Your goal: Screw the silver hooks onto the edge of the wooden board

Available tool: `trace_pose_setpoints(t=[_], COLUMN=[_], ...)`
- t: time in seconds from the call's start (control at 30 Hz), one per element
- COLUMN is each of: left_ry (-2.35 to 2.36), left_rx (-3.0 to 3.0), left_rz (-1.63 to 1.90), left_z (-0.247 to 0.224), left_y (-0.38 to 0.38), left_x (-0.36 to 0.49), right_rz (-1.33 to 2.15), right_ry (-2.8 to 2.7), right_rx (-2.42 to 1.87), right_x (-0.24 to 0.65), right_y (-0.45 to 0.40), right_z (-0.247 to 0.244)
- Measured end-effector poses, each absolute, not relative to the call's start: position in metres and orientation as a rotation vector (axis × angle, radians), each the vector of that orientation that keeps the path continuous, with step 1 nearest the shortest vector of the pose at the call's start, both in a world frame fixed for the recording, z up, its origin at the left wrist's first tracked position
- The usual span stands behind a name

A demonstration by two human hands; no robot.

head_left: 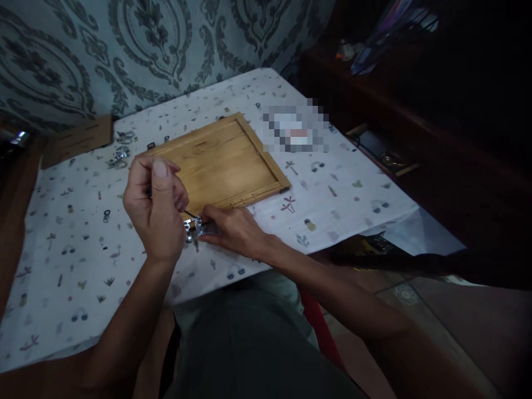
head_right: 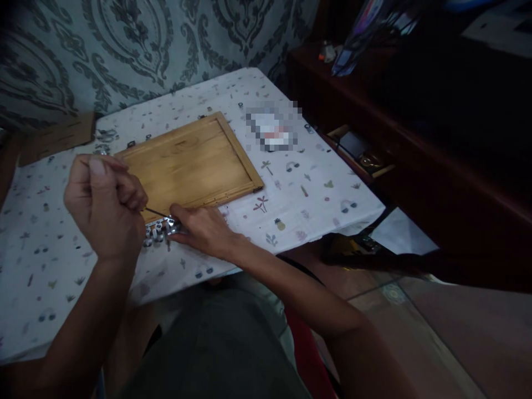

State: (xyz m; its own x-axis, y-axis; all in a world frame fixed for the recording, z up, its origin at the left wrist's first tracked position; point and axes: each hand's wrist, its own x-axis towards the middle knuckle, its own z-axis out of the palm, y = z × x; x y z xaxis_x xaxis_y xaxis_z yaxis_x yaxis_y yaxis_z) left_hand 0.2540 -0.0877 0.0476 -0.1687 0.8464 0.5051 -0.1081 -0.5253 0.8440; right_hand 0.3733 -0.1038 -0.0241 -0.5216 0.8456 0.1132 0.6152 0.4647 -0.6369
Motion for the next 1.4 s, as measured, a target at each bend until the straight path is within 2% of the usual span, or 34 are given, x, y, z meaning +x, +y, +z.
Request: trace_pose_setpoints(t=[0.63, 1.17, 1.4], left_ry=[0.953, 0.807, 0.920], left_rx=[1.480, 1.347, 1.404], left_rz=[1.643, 1.589, 1.742], left_z=[0.045, 0.048, 0.047], left_y=[-0.082, -0.074, -0.089], left_x=[0.248, 0.251, 0.252], right_rz=[0.691, 0.678, 0.681], right_ry=[-2.286, -2.295, -2.309], right_rx=[-1.212, -1.205, -1.219], right_x=[0.373, 0.373, 0.374], right_y=[-0.105, -0.104, -0.104], right_z=[-0.025, -0.027, -0.025])
